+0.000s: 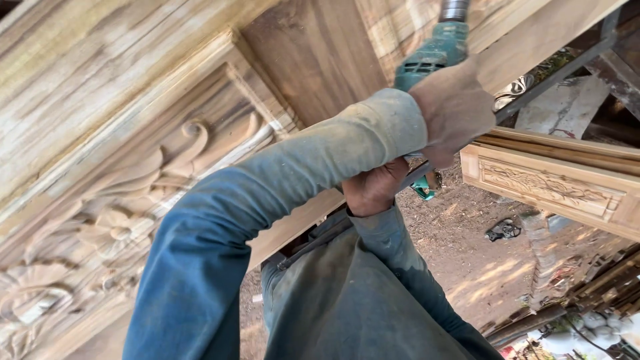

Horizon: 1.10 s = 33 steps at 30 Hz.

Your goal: Sanding and polishing an intricately carved wooden door using a power drill with a sanding attachment.

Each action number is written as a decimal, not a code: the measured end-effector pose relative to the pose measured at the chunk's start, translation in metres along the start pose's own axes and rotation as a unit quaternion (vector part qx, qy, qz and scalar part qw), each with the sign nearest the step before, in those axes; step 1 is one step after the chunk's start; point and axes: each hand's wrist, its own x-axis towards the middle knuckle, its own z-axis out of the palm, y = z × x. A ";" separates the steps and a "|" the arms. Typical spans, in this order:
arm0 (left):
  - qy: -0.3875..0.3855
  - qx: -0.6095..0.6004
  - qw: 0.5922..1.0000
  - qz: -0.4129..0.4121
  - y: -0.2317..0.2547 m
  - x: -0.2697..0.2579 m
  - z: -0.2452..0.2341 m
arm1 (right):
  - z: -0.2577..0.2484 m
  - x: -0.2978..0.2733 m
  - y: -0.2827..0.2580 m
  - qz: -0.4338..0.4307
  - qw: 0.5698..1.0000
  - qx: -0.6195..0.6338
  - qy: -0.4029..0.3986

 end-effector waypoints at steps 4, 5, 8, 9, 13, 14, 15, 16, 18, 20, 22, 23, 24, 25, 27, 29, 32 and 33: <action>-0.085 -0.040 0.996 0.002 -0.005 -0.012 -0.026 | 0.031 -0.004 0.004 0.032 0.996 -0.035 0.069; -0.075 -0.035 0.997 0.006 0.000 -0.010 -0.020 | 0.031 -0.008 0.006 0.013 0.996 -0.046 0.075; -0.068 -0.043 0.997 0.000 0.003 0.002 0.000 | 0.051 -0.002 0.001 0.011 0.995 -0.045 0.093; -0.069 -0.066 0.995 -0.011 0.005 0.008 0.009 | 0.060 -0.001 -0.004 0.032 0.992 -0.040 0.112; -0.083 -0.022 0.995 -0.058 0.008 0.016 -0.001 | 0.007 0.004 -0.018 0.073 0.997 0.008 0.016; -0.057 -0.012 0.996 -0.066 0.007 0.012 -0.004 | 0.011 0.006 -0.017 0.072 0.997 0.020 0.020; -0.032 -0.002 0.997 -0.073 0.006 0.007 -0.007 | 0.015 0.007 -0.016 0.071 0.997 0.032 0.024; -0.038 0.001 0.997 -0.073 0.010 0.014 0.007 | 0.016 0.006 -0.017 0.072 0.996 0.039 0.024; 0.089 0.019 0.989 -0.115 0.020 0.026 0.038 | 0.014 -0.001 -0.021 0.048 0.997 -0.014 0.052; 0.018 -0.007 0.994 -0.109 0.024 0.030 0.032 | 0.030 0.000 -0.029 0.050 0.997 -0.029 0.060; -0.049 -0.032 0.993 -0.107 0.023 0.036 0.028 | 0.031 0.005 -0.037 0.052 0.995 -0.047 0.063; -0.051 -0.009 0.990 -0.134 0.021 0.038 0.029 | 0.025 0.007 -0.041 0.059 0.996 -0.050 0.052; -0.051 0.014 0.986 -0.161 0.019 0.043 0.029 | 0.019 0.011 -0.047 0.063 0.996 -0.053 0.039; -0.051 0.015 0.986 -0.159 0.019 0.044 0.029 | 0.015 0.012 -0.050 0.061 0.996 -0.052 0.038; 0.001 -0.007 0.988 -0.156 0.019 0.038 0.029 | 0.009 0.012 -0.051 0.102 0.993 -0.046 0.047; -0.005 0.000 0.987 -0.161 0.022 0.041 0.031 | 0.004 0.012 -0.051 0.098 0.994 -0.026 0.038; 0.039 -0.010 0.985 -0.165 0.026 0.050 0.040 | 0.037 0.014 -0.063 0.115 0.992 -0.012 0.046; 0.089 -0.028 0.981 -0.169 0.027 0.057 0.044 | 0.053 0.016 -0.071 0.140 0.988 -0.020 0.062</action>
